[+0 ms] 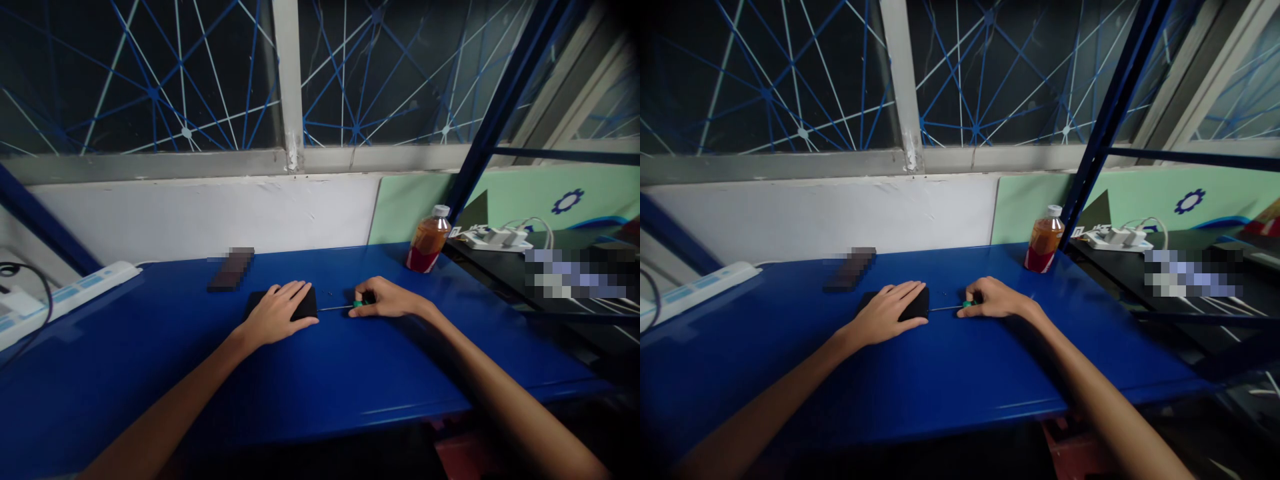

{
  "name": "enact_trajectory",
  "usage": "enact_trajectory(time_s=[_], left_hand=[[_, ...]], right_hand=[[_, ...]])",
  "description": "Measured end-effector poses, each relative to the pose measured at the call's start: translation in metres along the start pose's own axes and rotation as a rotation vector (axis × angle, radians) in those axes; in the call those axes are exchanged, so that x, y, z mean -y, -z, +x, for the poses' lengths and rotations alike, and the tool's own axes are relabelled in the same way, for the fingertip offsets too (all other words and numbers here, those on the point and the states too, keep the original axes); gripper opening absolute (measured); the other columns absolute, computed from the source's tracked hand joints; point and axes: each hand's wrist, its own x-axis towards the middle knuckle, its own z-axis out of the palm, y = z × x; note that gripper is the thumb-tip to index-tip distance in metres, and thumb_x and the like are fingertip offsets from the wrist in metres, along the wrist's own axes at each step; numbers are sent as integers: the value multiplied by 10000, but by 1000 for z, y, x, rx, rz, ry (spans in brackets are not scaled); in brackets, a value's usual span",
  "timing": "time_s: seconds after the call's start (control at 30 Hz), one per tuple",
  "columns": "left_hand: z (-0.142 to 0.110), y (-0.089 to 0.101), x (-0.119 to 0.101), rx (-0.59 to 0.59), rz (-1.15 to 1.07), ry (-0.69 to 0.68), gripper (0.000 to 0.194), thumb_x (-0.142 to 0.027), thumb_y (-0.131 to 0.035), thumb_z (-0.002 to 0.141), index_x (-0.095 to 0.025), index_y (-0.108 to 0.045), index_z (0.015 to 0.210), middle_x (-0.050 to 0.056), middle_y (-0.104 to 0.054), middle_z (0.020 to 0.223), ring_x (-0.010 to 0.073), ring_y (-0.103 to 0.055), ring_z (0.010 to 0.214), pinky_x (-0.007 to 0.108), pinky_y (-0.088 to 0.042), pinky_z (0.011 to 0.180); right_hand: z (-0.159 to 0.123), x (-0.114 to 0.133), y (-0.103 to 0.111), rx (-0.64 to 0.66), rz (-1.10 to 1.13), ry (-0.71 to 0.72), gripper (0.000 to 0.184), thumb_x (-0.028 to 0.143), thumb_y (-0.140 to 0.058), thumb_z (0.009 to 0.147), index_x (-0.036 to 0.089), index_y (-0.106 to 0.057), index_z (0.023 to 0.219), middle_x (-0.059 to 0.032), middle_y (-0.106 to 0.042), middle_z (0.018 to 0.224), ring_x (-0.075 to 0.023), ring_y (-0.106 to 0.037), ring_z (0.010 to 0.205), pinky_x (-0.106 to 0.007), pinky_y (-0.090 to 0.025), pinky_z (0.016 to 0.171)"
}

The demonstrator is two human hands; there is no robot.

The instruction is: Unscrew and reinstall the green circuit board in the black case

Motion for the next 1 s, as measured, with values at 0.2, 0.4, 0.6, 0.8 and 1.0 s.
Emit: enact_trajectory(time_s=[0.2,0.4,0.6,0.8,1.0], left_hand=[[0,2,-1,-1,-4,0,749,-690,-284,895,-201,-269,1463,128,-391,1467,310,-369,1333,457,-313,1034],[1,2,-2,-2,-11,3,757,-697,-285,891,-196,-277,1459,130,-401,1460,306,-372,1330,454,-308,1036],[0,1,-1,-11,-15,-3,742,-689,-286,896,-207,-276,1460,130,-403,1458,303,-370,1330,456,-315,1030],[1,3,-2,-3,-18,0,743,-690,-288,895,-205,-280,1457,132,-406,1456,304,-379,1324,459,-325,1026],[1,1,-2,2,-18,8,758,-698,-287,889,-206,-263,1465,132,-415,1449,313,-384,1319,475,-314,1030]], right_hand=[[0,2,-3,29,67,-31,411,550,-708,699,180,-539,753,37,-515,605,-90,-413,498,-238,-291,479],[-1,4,0,-25,50,-1,418,553,-514,854,151,-605,783,11,-532,627,-103,-403,544,-249,-286,515],[-1,1,3,6,-18,13,447,578,-572,802,153,-630,676,45,-452,556,-88,-323,510,-246,-247,505],[0,3,0,-3,51,-35,398,536,-713,693,175,-555,745,48,-492,594,-90,-391,511,-234,-274,488],[0,7,-1,-15,60,-7,383,547,-645,761,173,-568,797,37,-498,608,-96,-382,524,-239,-284,498]])
